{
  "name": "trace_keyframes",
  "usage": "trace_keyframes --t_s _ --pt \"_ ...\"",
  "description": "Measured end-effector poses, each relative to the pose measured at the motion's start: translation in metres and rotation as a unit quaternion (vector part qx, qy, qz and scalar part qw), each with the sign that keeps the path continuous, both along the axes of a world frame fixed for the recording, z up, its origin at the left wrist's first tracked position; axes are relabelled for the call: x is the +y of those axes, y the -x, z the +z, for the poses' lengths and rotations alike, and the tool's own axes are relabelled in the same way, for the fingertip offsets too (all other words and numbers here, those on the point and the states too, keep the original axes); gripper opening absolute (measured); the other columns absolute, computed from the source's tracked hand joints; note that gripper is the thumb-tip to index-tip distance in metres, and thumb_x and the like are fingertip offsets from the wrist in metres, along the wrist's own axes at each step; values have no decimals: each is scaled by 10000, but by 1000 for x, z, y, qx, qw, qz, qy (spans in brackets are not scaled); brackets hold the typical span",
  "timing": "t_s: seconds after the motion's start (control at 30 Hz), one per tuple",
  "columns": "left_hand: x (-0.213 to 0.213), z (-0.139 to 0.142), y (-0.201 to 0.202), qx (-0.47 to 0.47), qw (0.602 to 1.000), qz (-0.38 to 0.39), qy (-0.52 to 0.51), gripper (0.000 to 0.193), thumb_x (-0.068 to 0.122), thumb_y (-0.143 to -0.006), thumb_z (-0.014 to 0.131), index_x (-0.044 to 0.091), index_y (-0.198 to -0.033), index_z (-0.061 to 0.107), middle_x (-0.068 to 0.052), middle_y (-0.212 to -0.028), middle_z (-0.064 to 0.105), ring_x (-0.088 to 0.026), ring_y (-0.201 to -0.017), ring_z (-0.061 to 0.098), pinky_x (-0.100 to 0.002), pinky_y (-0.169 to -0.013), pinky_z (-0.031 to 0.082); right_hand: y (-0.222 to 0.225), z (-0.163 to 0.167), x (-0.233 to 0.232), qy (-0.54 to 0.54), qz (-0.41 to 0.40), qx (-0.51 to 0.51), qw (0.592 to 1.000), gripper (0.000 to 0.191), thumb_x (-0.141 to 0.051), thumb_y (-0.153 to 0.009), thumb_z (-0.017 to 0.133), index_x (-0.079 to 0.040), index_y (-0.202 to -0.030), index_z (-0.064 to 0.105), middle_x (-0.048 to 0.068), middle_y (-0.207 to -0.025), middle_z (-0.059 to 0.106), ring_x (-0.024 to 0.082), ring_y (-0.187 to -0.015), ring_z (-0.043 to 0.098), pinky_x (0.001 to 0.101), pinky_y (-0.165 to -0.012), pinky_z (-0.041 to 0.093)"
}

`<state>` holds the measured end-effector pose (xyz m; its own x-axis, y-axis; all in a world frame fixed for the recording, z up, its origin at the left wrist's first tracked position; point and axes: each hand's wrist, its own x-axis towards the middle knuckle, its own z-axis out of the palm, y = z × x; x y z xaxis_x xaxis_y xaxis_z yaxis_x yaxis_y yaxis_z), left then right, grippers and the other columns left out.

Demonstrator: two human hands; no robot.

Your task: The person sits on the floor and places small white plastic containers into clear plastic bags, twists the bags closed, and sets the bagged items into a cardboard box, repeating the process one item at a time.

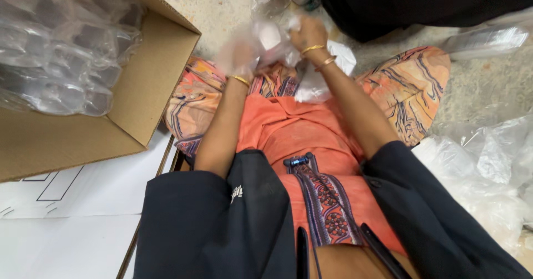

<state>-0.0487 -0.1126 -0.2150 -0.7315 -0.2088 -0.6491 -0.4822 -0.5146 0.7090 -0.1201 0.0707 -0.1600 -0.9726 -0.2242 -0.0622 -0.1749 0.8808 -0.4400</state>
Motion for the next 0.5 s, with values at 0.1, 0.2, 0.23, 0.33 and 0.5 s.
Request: trace_keyframes --t_s 0.1,0.2,0.23,0.33,0.5 --pt "14 -21 21 -77 975 55 -202 276 86 -900 641 72 -1163 555 -36 -818 476 -149 -701 452 -308 -611 384 -4 -12 3 -24 11 -23 999 371 -221 -799 714 -37 -1119 675 255 -942 695 448 -878 670 522 -774 539" --pt "27 -25 55 -73 963 139 -219 298 96 -894 648 73 -1175 552 -51 -851 480 -170 -729 460 -322 -634 392 -4 -14 12 34 -8 28 999 331 -235 -824 756 -50 -1078 650 244 -1011 688 452 -920 655 527 -780 528" --pt "32 -25 68 -65 963 161 -209 306 99 -891 650 74 -1179 550 -57 -861 481 -177 -738 463 -327 -641 395 -5 -14 16 77 -3 59 995 355 -200 -807 761 -43 -1100 637 243 -1033 678 447 -934 652 512 -787 534" --pt "46 -23 112 -46 961 203 -181 328 109 -885 657 75 -1191 547 -72 -894 486 -199 -767 471 -341 -664 402 -2 -12 30 199 -58 32 978 450 -132 -770 750 -70 -1185 589 182 -1047 663 371 -914 651 446 -734 551" --pt "53 -26 146 -31 968 218 -118 365 125 -873 668 78 -1212 540 -97 -948 493 -234 -814 484 -365 -702 415 -12 -17 64 447 -174 -252 841 315 -134 -868 839 -35 -1086 636 22 -881 588 144 -704 525 322 -551 430"
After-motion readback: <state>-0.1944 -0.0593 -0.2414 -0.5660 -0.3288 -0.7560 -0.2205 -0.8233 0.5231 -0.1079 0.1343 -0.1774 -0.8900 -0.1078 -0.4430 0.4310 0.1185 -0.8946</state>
